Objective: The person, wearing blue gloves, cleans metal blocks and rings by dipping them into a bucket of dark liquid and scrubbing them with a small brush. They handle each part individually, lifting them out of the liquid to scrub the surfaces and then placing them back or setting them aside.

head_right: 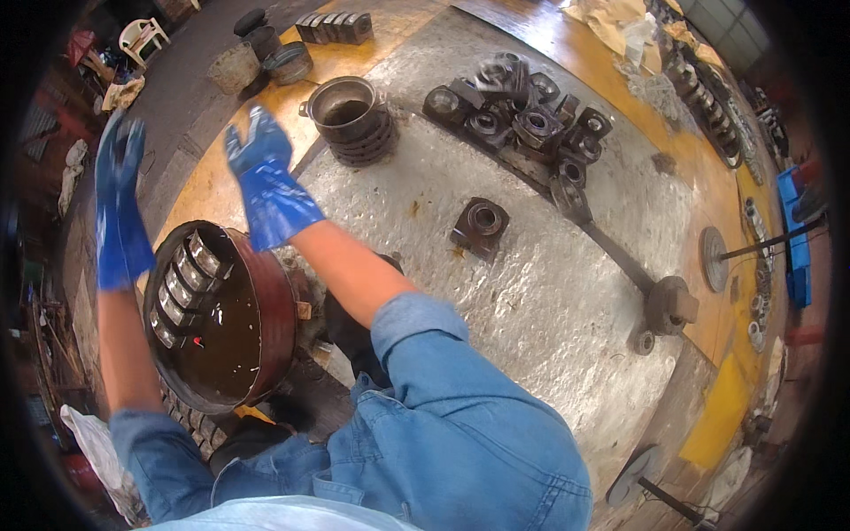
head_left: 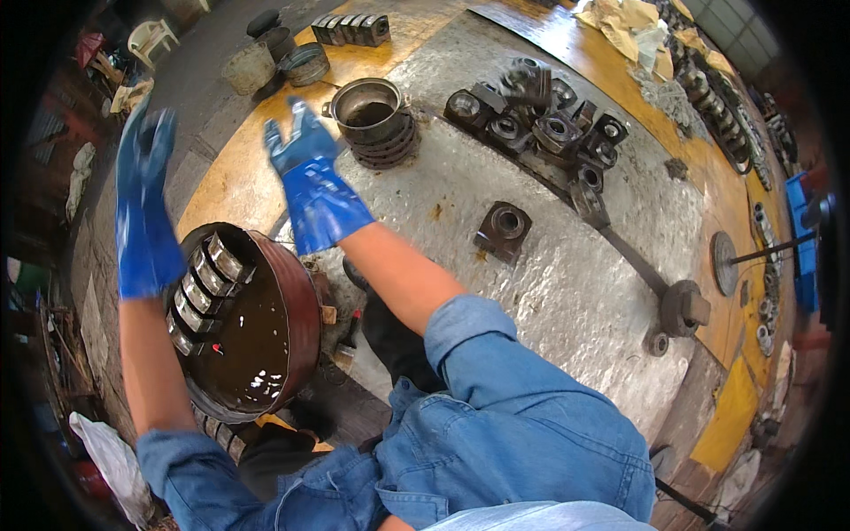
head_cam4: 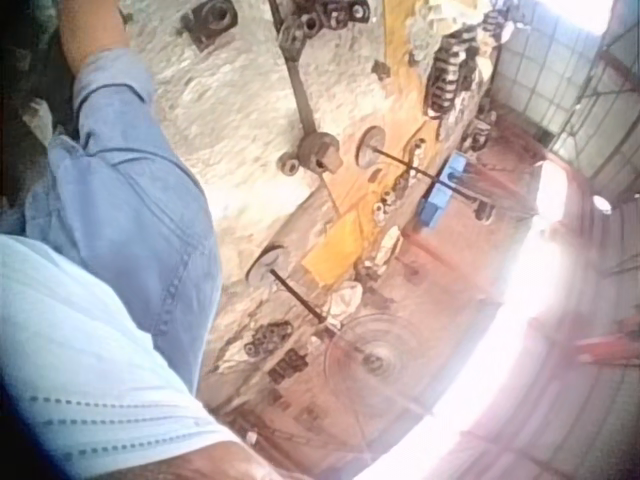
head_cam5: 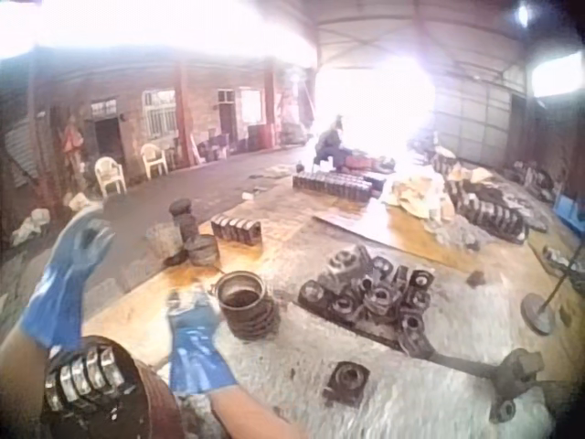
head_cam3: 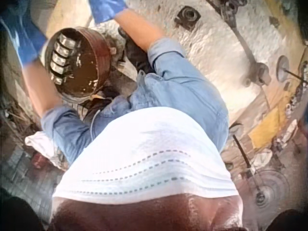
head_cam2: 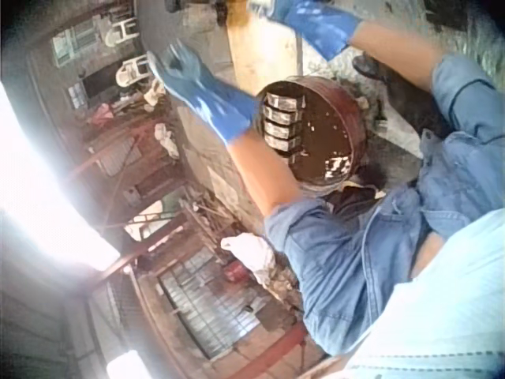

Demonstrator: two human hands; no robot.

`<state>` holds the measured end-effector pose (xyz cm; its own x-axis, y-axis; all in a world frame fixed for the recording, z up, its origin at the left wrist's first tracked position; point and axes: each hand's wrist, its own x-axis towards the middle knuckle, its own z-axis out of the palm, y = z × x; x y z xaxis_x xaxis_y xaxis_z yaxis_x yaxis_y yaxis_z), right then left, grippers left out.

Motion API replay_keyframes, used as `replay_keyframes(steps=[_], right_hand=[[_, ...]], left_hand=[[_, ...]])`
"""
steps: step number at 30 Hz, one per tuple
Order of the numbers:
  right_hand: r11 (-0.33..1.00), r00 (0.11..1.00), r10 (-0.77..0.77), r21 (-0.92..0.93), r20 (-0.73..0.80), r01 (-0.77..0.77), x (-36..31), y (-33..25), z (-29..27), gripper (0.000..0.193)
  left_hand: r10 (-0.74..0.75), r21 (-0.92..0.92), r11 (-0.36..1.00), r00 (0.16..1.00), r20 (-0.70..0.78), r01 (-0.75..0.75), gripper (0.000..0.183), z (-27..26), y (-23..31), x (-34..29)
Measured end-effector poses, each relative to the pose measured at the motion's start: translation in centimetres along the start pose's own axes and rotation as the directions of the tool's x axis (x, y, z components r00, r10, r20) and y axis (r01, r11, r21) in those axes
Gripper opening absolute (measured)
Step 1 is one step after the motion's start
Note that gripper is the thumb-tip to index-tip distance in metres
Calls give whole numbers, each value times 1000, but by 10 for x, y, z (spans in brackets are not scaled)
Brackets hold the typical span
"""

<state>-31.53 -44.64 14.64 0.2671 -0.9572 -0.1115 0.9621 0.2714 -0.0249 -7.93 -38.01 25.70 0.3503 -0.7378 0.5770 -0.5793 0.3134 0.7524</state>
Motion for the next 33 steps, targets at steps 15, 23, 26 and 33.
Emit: replay_keyframes(steps=[15, 23, 26, 33], right_hand=[[-411, 718, 570, -618, 400, 671, -82, 205, -94, 44], [-530, 564, 823, -273, 60, 803, -101, 225, -124, 42], [-395, 388, 919, -145, -73, 907, -102, 235, -162, 54], [-502, 375, 834, -274, -405, 821, -135, 316, -198, 98]], left_hand=[[-470, -22, 871, 819, -329, 491, 45, -243, -53, -357], [-643, -426, 764, 630, -436, 485, 56, -263, -19, -394], [-661, -455, 747, 610, -437, 484, 57, -280, -31, -409], [-664, -425, 746, 525, -533, 512, 59, -304, -29, -431]])
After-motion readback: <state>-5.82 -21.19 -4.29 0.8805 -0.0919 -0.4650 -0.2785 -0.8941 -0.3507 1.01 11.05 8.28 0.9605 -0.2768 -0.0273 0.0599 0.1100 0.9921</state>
